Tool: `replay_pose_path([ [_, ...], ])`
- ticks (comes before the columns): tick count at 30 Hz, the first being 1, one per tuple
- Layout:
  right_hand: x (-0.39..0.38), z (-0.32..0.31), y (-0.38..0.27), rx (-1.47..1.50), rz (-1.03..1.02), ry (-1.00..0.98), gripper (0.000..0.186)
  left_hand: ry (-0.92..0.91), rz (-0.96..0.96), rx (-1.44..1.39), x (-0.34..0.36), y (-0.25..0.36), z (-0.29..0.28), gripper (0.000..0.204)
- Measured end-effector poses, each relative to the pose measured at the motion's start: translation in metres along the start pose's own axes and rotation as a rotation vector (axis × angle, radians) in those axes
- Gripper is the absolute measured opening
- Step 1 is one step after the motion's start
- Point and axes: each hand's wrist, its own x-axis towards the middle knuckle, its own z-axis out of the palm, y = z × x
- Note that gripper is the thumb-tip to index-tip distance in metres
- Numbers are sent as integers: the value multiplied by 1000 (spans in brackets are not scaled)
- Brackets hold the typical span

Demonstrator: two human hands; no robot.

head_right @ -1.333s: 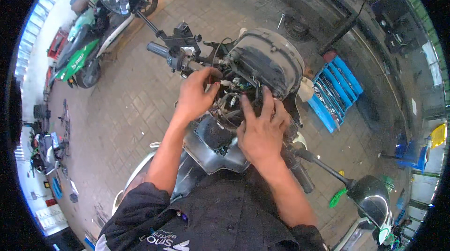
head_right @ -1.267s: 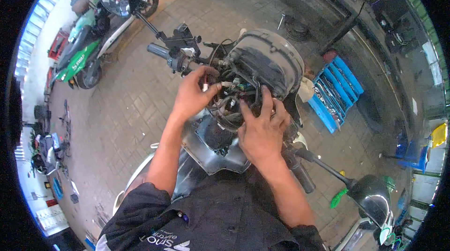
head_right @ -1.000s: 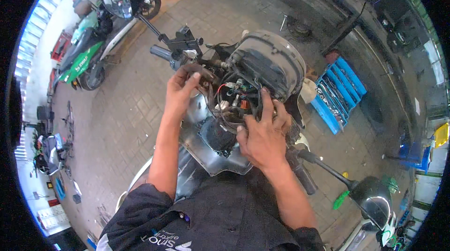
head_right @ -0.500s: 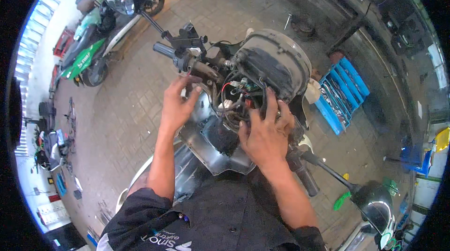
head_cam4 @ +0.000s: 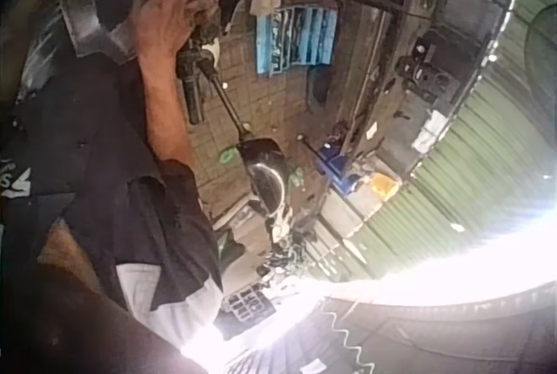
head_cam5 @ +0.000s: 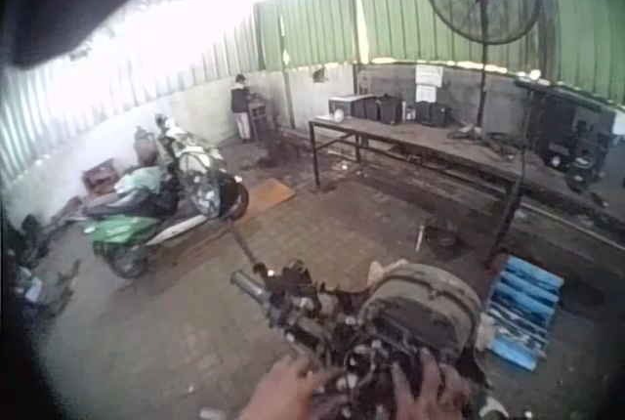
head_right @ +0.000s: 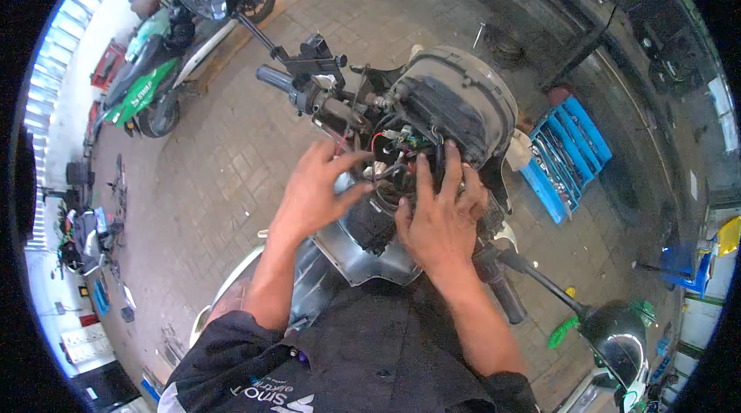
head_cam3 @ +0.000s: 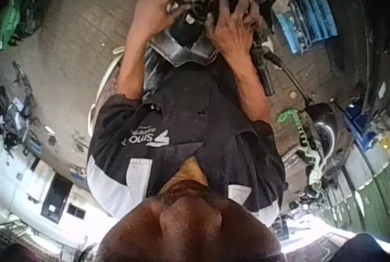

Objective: The person uses a T-handle socket wrench and a combination wrench to loosen and remove components from the handlebar assembly of a scooter, then handles various wires and connectors in the exposed front section.

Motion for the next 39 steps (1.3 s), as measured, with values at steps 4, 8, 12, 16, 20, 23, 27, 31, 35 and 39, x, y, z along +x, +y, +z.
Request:
replay_pose_path([
  [4,-1,2,1,-23,-31,19,54,-85,-119,70,0,3,0,36],
  [8,0,-1,-3,14,-63,22,50,-72,-128,-2,-10,-4,6,30],
  [12,1,-2,0,87,-51,32,38,164,-90,-117,-12,8,29,25],
  [16,0,-1,-2,68,-71,13,38,136,-137,-187,-16,8,30,22],
  [20,-1,-2,-1,44,-67,30,36,120,-94,-59,-27,-4,23,22],
  [23,-1,-1,0,68,-94,49,36,79,-178,-96,-39,-4,20,25],
  [27,-1,-1,-2,53,-99,66,35,58,-220,-151,-38,-1,20,30],
  [31,-1,2,-1,53,-89,69,34,62,-267,-169,-35,0,17,35],
  [35,-2,3,0,52,-73,67,35,108,-240,-224,-29,1,15,36],
  [39,-1,4,-2,44,-66,55,35,140,-236,-220,-21,-2,14,35],
])
